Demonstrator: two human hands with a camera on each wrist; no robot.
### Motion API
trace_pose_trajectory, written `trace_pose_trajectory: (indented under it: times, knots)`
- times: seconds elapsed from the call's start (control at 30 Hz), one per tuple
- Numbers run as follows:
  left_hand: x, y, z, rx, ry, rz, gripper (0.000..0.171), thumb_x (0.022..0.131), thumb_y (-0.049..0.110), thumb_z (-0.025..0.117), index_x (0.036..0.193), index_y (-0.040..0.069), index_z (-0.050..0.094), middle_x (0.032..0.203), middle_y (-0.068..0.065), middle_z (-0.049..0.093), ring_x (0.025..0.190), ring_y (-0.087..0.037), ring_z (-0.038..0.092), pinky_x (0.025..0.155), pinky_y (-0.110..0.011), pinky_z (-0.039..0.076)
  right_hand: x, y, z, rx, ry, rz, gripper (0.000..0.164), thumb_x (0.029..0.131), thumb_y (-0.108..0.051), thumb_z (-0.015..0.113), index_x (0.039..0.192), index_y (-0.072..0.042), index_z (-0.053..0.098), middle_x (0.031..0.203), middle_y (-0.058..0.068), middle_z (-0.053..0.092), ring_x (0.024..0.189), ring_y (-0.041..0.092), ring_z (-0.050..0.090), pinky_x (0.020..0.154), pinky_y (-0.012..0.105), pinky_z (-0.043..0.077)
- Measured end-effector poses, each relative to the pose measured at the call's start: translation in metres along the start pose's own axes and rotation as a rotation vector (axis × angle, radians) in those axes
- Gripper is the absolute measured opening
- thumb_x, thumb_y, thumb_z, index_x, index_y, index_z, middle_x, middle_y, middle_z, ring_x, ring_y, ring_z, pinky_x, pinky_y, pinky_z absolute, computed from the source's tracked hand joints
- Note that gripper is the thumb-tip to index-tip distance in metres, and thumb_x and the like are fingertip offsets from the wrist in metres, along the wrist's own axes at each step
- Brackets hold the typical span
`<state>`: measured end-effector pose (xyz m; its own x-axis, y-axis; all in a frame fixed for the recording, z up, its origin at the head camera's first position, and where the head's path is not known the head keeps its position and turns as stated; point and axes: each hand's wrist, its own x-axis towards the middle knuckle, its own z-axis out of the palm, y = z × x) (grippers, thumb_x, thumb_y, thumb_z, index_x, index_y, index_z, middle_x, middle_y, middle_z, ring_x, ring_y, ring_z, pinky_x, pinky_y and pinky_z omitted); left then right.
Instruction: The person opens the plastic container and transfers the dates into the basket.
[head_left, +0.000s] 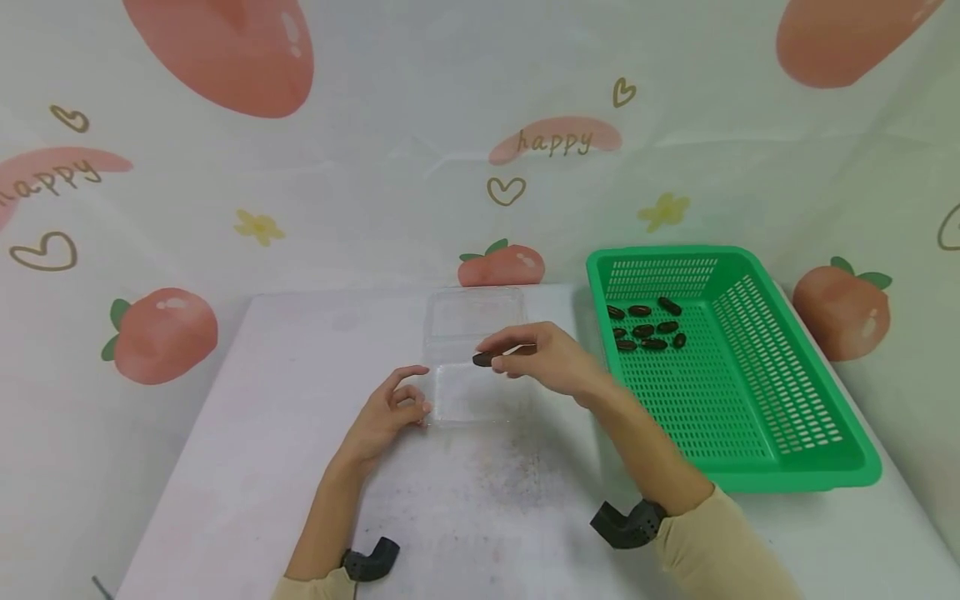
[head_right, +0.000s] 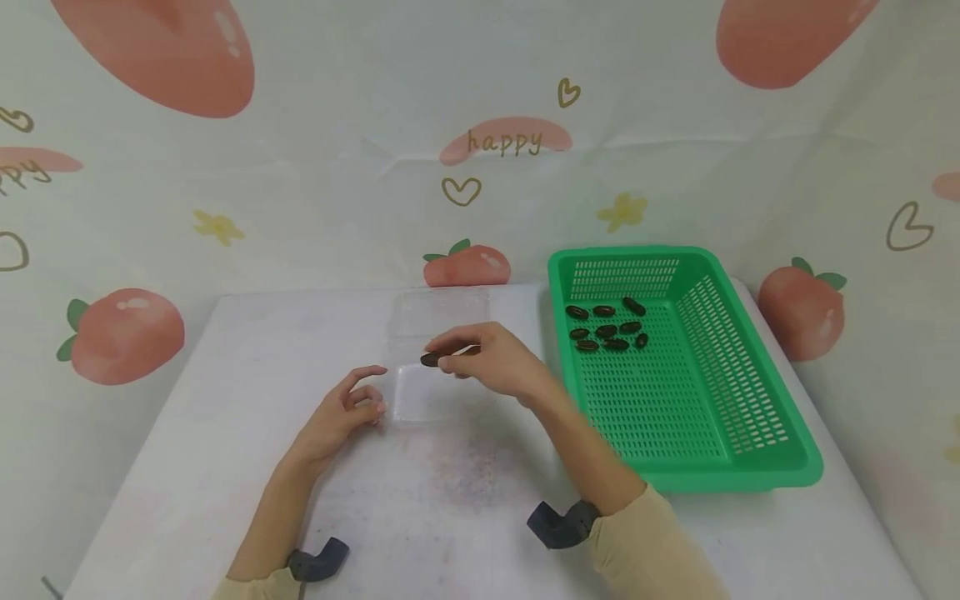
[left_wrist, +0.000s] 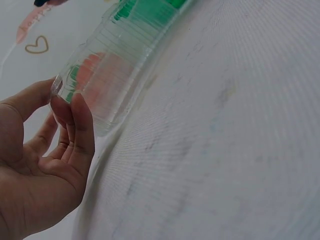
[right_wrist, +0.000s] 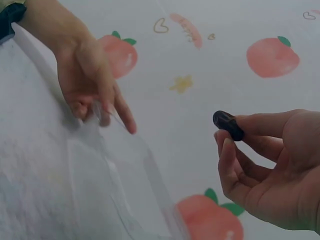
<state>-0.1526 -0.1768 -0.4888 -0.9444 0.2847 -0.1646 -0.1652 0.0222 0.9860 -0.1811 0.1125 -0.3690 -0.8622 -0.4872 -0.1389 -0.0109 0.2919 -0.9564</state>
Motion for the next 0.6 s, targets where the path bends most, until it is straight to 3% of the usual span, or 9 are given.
trace_pose_trajectory:
  times: [0.17,0.6]
  knots:
    - [-0.001,0.0,-0.001,-0.003,-0.005,0.009,0.061,0.09,0.005,0.071,0.144,0.004,0.042,0.088,-0.003,0.052,0.073,-0.017,0.058,0.074,-0.032,0.056,-0.013,0.002,-0.023,0.037,0.036,0.039,0.029,0.094,-0.019,0.069,0.122,-0.011,0.069,0.116,0.006,0.069,0.098,0.024,0.067,0.092,0.039,0.052]
    - [-0.001,0.001,0.0,-0.01,-0.003,-0.003,0.061,0.091,0.005,0.071,0.144,0.007,0.042,0.088,-0.004,0.052,0.075,-0.017,0.058,0.075,-0.032,0.056,-0.044,0.026,-0.082,-0.029,0.146,0.062,0.038,0.096,-0.028,0.068,0.129,-0.009,0.064,0.123,0.006,0.068,0.109,0.022,0.063,0.095,0.036,0.05]
